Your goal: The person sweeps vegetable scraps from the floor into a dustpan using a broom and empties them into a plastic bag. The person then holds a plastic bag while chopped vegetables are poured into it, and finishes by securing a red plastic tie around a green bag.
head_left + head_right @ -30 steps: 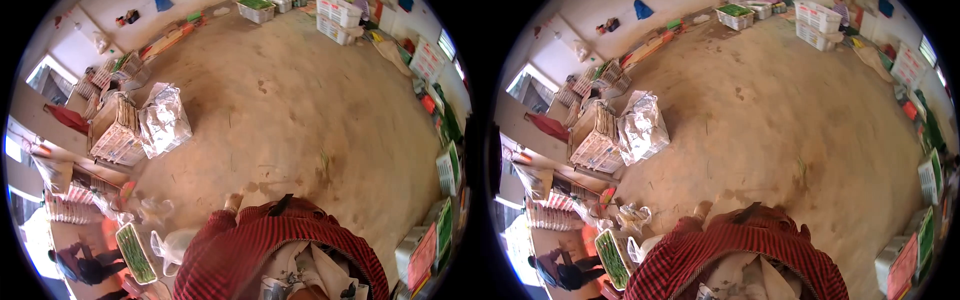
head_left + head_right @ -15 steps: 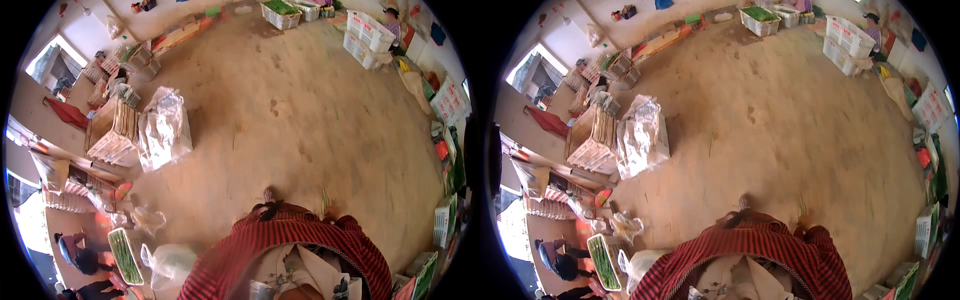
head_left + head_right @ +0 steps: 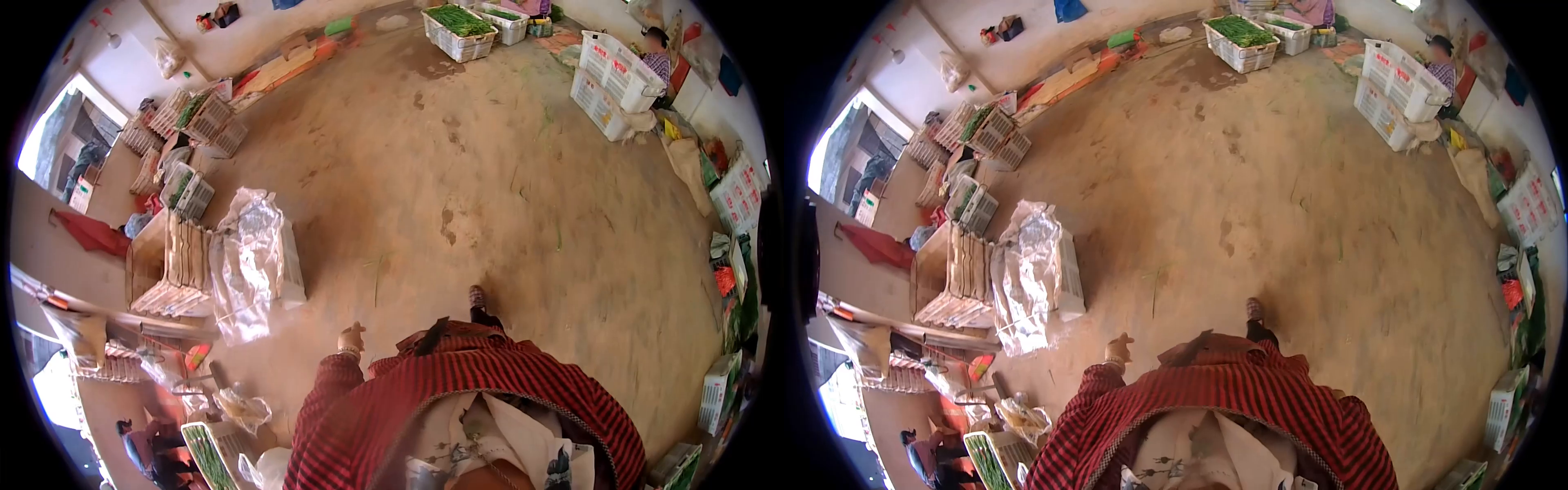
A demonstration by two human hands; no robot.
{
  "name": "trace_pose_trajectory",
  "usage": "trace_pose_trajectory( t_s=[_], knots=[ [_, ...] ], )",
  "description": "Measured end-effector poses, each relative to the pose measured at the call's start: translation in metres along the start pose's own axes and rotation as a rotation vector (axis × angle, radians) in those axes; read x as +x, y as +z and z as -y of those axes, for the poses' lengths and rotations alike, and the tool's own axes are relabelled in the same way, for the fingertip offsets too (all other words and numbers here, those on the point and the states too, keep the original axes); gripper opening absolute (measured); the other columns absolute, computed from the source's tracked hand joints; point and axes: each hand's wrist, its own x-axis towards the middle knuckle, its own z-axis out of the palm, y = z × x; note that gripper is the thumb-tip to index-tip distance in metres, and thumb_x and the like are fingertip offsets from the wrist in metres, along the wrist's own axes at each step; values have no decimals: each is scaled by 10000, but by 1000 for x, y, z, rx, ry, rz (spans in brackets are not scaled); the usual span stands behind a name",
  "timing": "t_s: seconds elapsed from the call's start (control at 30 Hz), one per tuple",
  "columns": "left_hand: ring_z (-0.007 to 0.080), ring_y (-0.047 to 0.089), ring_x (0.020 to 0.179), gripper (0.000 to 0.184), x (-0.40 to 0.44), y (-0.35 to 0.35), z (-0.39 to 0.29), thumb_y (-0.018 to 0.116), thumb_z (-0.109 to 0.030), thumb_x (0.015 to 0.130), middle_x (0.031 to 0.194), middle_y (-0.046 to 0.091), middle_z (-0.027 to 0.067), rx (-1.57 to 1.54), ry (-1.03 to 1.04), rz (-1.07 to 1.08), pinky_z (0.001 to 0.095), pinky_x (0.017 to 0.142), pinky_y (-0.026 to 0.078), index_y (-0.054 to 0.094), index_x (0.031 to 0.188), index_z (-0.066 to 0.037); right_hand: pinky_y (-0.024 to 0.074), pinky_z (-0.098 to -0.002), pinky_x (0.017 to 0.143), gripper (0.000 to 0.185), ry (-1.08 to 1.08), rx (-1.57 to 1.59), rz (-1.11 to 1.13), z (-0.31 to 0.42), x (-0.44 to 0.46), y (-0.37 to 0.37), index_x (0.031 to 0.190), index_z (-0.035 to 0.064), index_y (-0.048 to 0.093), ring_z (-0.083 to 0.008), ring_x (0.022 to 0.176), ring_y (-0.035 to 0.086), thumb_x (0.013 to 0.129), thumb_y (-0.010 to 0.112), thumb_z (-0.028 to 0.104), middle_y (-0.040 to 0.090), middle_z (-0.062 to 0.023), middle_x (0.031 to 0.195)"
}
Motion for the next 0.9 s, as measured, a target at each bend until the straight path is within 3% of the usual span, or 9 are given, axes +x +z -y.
trace_pose_trajectory(
  t_s=[0.13,0.37,0.43,0.6,0.67,0.73,0.8,0.87,0.9],
  knots=[
    [207,530,490,353,40,33,-29,446,-286,812,736,591,110,-550,-361,-131,311,415,418,488,1069,-48,469,-366,746,239,10,-74,37,-30,56,-110,913,91,638,-238,871,594,763,578,266,630,-101,880],
    [197,540,509,360,92,65,-54,457,-344,802,699,593,101,-219,-361,84,304,440,421,531,985,-42,454,-305,719,303,74,-484,48,-21,196,-381,1004,103,607,-162,874,564,803,553,323,609,-56,980],
    [194,543,514,368,114,62,-63,460,-361,799,688,594,99,-164,-368,103,302,447,421,544,960,-41,451,-296,712,294,181,830,-59,-17,240,-436,1016,64,587,-167,873,558,839,512,287,605,-77,954],
    [187,550,528,395,186,32,-85,469,-402,791,662,595,93,-61,-420,132,298,465,423,575,900,-37,463,-324,632,315,-195,959,-236,99,244,-571,1032,45,566,-212,767,589,819,514,271,619,-71,865],
    [184,552,533,410,223,11,-103,472,-419,788,651,596,90,-53,-437,132,296,472,423,587,876,-36,466,-353,610,321,-204,919,-136,110,279,-575,995,36,580,-225,748,593,804,503,281,627,-87,827],
    [181,555,539,425,262,-16,-130,475,-435,785,641,596,88,-68,-451,118,294,479,424,600,852,-34,475,-341,608,287,-555,-362,-200,112,286,-597,949,25,597,-226,715,602,783,510,242,632,-120,819],
    [178,558,544,443,308,-44,-163,479,-452,782,630,597,85,-140,-459,79,292,486,425,612,828,-32,483,-330,619,253,-796,-123,-216,106,256,-627,913,47,619,-232,703,609,748,538,220,637,-121,829],
    [176,561,550,461,360,-71,-205,482,-468,779,620,598,83,-225,-455,22,290,493,425,625,804,-31,470,-372,731,268,248,902,3,107,258,-637,901,38,627,-251,808,611,815,443,212,636,-118,899],
    [174,562,552,471,384,-87,-241,484,-477,778,614,598,81,-275,-449,-34,289,497,426,631,792,-30,454,-377,778,275,133,602,75,91,279,-634,950,37,613,-255,871,593,818,445,210,621,-128,948]
  ],
)
